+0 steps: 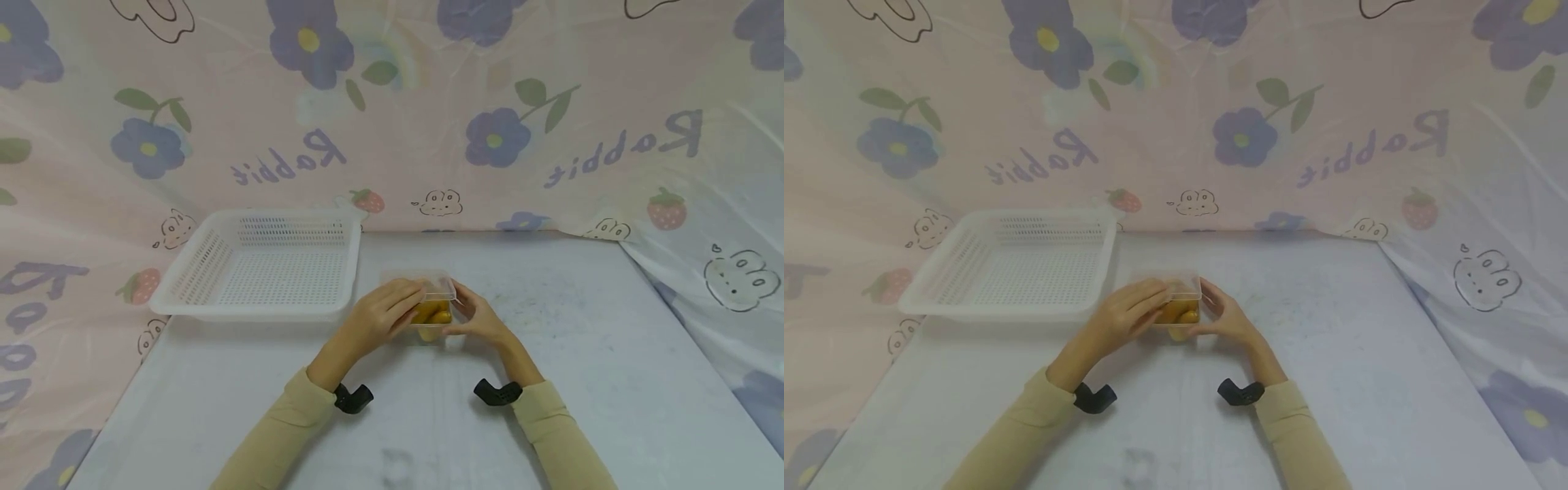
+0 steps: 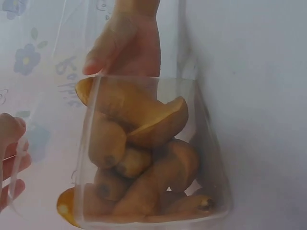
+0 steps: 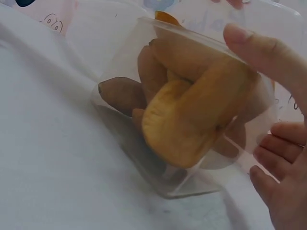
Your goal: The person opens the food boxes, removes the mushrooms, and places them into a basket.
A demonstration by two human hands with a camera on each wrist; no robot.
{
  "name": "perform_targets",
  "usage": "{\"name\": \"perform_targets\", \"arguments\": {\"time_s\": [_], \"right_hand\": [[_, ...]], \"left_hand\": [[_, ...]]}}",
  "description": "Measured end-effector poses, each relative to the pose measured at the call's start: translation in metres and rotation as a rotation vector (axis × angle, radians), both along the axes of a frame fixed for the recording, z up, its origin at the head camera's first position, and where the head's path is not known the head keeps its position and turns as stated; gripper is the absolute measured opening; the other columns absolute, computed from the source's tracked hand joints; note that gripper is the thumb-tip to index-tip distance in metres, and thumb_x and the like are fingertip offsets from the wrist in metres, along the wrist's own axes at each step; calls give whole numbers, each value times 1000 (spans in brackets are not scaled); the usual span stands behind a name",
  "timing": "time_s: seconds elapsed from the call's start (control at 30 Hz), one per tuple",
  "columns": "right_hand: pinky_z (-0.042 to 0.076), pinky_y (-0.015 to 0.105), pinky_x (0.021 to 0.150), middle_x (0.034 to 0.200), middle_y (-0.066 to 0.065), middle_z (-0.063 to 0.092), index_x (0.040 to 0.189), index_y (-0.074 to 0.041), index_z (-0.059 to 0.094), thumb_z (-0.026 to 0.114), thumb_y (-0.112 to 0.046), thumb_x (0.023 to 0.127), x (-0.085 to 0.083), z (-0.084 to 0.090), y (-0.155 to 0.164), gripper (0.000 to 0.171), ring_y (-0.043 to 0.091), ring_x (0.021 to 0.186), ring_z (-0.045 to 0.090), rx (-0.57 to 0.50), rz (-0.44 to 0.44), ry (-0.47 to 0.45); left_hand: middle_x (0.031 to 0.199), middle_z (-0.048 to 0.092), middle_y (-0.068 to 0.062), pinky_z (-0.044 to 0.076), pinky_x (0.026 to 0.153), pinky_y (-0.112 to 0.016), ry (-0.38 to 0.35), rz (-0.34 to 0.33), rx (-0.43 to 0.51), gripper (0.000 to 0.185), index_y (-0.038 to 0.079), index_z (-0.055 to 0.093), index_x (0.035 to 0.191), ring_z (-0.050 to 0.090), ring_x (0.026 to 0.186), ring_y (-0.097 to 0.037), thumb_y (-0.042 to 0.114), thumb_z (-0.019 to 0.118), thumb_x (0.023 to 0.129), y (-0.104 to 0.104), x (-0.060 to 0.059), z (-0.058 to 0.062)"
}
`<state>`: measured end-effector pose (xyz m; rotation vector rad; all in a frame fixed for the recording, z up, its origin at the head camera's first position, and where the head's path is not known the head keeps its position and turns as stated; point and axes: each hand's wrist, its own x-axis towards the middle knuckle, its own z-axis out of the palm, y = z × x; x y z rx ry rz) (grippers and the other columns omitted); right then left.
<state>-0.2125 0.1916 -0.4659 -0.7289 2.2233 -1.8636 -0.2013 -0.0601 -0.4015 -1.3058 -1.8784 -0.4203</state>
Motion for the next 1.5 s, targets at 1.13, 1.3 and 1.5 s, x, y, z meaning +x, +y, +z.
{"name": "perform_targets", "arguments": {"time_s": [1.13, 1.3, 1.5], "right_hand": [[38, 3, 103, 151, 31, 33, 144, 7, 34, 49, -10, 99, -2, 6, 2, 50, 35, 141, 36, -12, -120, -7], [42, 4, 99, 149, 30, 38, 142, 6, 39, 49, -11, 100, -5, 5, -1, 46, -4, 125, 49, -37, -143, 24], [43, 5, 100, 145, 32, 41, 139, 9, 41, 49, -11, 100, -8, 5, -5, 44, -9, 120, 50, -78, -152, 39]], "left_hand": [[124, 67, -18, 51, 104, -36, -16, 36, 11, 42, -3, 67, 114, 64, 117, -29, 1, 75, 73, -16, 2, 4], [127, 65, -18, 49, 107, -37, -68, 49, 17, 36, -3, 66, 114, 62, 121, -29, 1, 71, 78, -15, -5, 10], [128, 64, -19, 51, 104, -33, -99, 51, 35, 41, -3, 64, 117, 60, 121, -31, -1, 72, 77, -13, -14, 14]]}}
